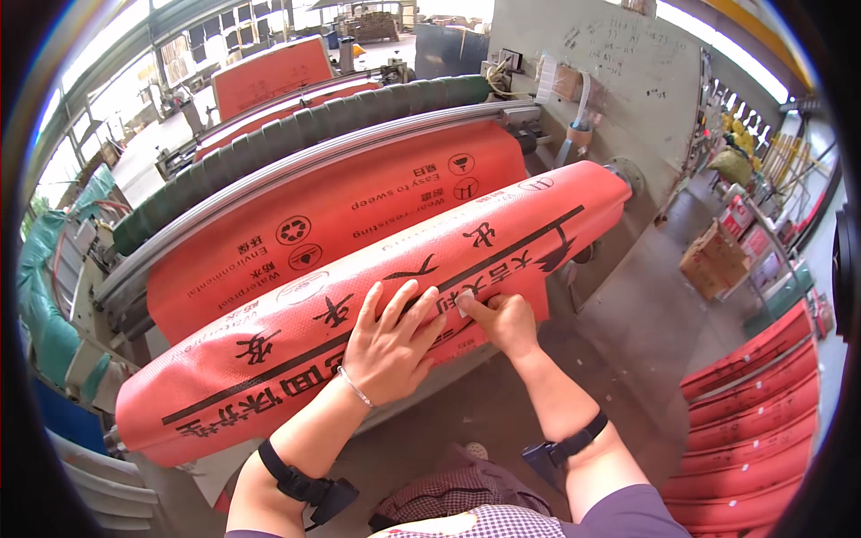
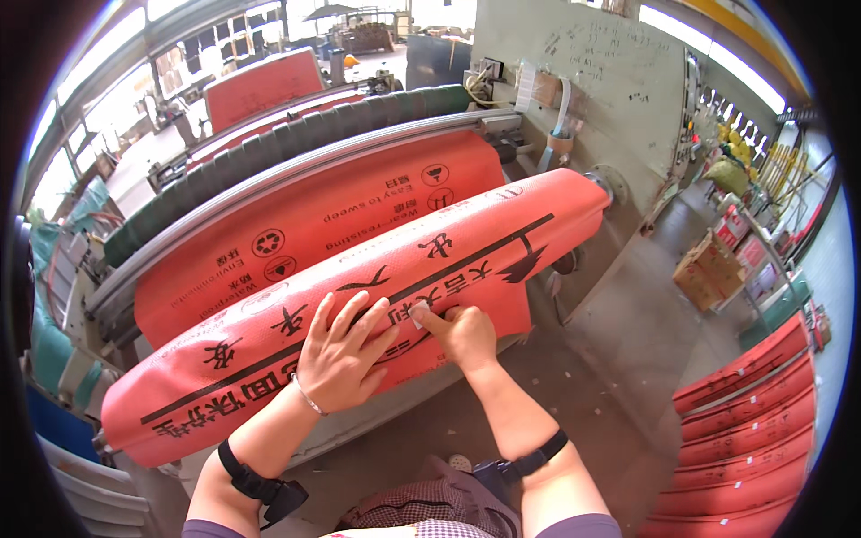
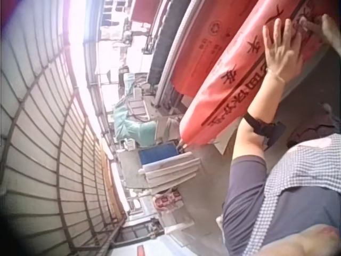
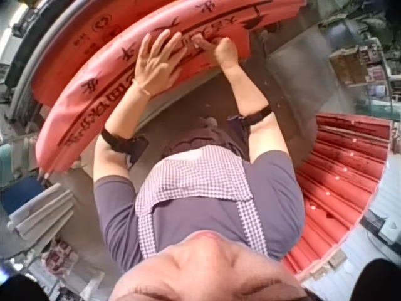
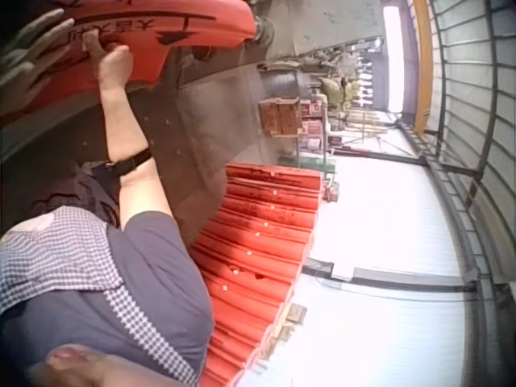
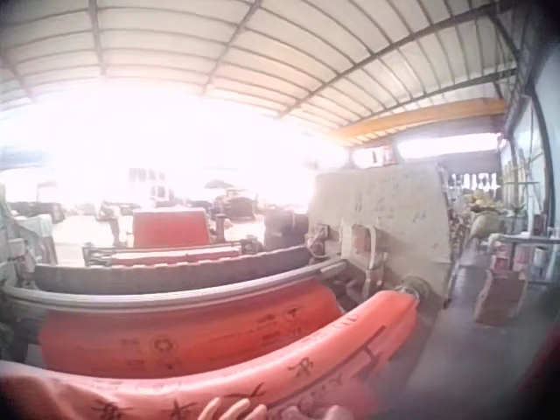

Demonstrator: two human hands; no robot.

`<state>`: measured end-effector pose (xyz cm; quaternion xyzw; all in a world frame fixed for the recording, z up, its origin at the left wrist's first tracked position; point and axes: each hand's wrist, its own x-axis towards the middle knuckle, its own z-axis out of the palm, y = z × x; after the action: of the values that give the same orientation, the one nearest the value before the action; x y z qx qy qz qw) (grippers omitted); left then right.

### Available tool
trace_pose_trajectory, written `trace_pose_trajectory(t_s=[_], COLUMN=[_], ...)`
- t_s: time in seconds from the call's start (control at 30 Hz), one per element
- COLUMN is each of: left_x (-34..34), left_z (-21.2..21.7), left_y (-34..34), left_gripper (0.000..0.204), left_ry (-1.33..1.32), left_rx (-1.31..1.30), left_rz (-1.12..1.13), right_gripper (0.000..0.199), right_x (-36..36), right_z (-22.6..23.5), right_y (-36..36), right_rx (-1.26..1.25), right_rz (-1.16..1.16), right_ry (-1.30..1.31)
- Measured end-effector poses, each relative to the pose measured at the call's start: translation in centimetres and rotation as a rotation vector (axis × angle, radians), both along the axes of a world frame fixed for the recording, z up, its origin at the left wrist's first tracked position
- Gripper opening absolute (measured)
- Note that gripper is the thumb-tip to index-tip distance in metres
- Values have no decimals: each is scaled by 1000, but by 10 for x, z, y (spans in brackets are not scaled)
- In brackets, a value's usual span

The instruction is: Operating a machine to cut, roll, tape, and organize red protective floor material.

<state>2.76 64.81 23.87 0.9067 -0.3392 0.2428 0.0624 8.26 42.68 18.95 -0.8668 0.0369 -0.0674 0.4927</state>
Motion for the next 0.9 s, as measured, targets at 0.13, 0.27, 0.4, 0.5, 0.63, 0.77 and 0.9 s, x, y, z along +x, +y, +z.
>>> trace_pose_trajectory(t_s=[0.13, 0.27, 0.4, 0.5, 0.63, 0.77, 0.9], left_x=[1, -2, -9, -66, -201, -323, -368], left_z=[-1, 12, 10, 14, -35, -157, -243], left_y=[8, 9, 26, 98, 297, 404, 384], left_gripper=[76, 86, 77, 75, 69, 64, 53], left_ry=[80, 132, 125, 37, -185, 534, 807], left_rx=[-119, -257, -242, -42, 21, -206, -832], left_rz=[-18, -70, 69, 591, 1361, 1946, 1932], right_gripper=[35, 26, 48, 63, 55, 55, 71], right_x=[-15, 8, 44, 76, 188, 312, 328], right_z=[4, 50, 32, 16, -19, -70, -73], right_y=[-8, 41, 67, 4, -211, -463, -456], right_rx=[-482, -371, -620, -760, -723, -362, 238], right_rz=[-7, 28, 125, 219, -108, -297, -294], right_ry=[-265, -967, -911, -989, -811, -554, -127])
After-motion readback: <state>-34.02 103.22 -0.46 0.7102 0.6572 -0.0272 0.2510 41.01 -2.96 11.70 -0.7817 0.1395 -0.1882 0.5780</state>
